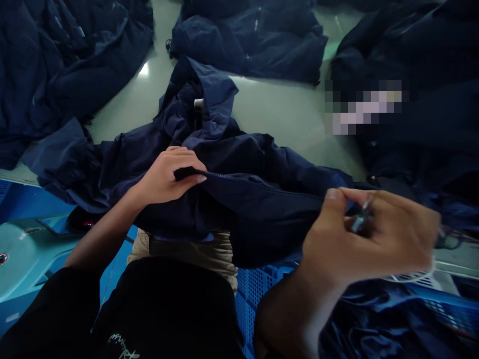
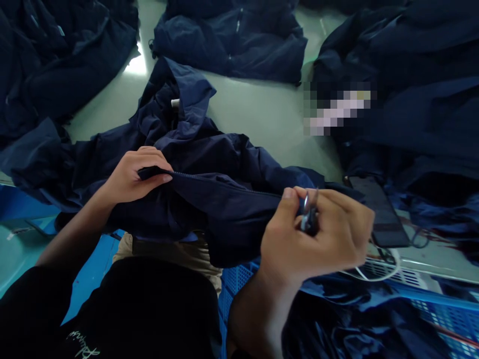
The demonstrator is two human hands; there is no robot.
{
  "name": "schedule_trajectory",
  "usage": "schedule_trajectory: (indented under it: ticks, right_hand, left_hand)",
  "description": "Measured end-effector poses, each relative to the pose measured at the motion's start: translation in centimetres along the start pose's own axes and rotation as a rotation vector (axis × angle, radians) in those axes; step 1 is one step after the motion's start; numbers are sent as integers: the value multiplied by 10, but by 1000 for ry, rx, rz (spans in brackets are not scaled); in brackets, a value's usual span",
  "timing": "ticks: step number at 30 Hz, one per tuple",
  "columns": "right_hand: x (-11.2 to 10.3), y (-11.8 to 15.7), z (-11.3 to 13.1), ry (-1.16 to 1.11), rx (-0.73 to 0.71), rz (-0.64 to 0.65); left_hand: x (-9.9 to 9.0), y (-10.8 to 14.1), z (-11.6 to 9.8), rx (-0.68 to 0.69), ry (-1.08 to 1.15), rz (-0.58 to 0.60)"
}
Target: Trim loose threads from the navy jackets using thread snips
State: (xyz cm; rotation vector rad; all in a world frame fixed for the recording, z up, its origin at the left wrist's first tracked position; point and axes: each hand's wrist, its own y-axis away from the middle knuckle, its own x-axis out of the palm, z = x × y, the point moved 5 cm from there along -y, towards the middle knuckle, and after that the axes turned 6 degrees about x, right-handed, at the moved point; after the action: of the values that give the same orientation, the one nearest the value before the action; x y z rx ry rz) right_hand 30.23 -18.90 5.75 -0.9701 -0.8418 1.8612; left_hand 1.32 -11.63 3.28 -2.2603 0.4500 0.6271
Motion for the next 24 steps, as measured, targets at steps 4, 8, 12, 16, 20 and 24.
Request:
schedule_trajectory:
  ticks: [4, 8, 12, 16, 20, 24]
  right_hand:
    - [7, 11, 64, -212, -68, 325]
    - [38, 24, 78, -362, 83, 795]
    - [57, 31, 50, -478, 407, 996]
    - [58, 31, 21, -685, 735, 932]
    - [61, 25, 5, -865, 925, 825]
    - [68, 18, -5, -886, 949, 755]
  left_hand:
    - [14, -7, -11, 50, 44, 17]
    - [19, -12, -19, 92, 40, -23]
    - [11, -14, -13, 45, 69, -30]
    - [-2, -15, 0, 18, 29, 0]
    - [-10, -13, 15, -33, 50, -35]
    - [-12, -10, 23, -70, 247, -126]
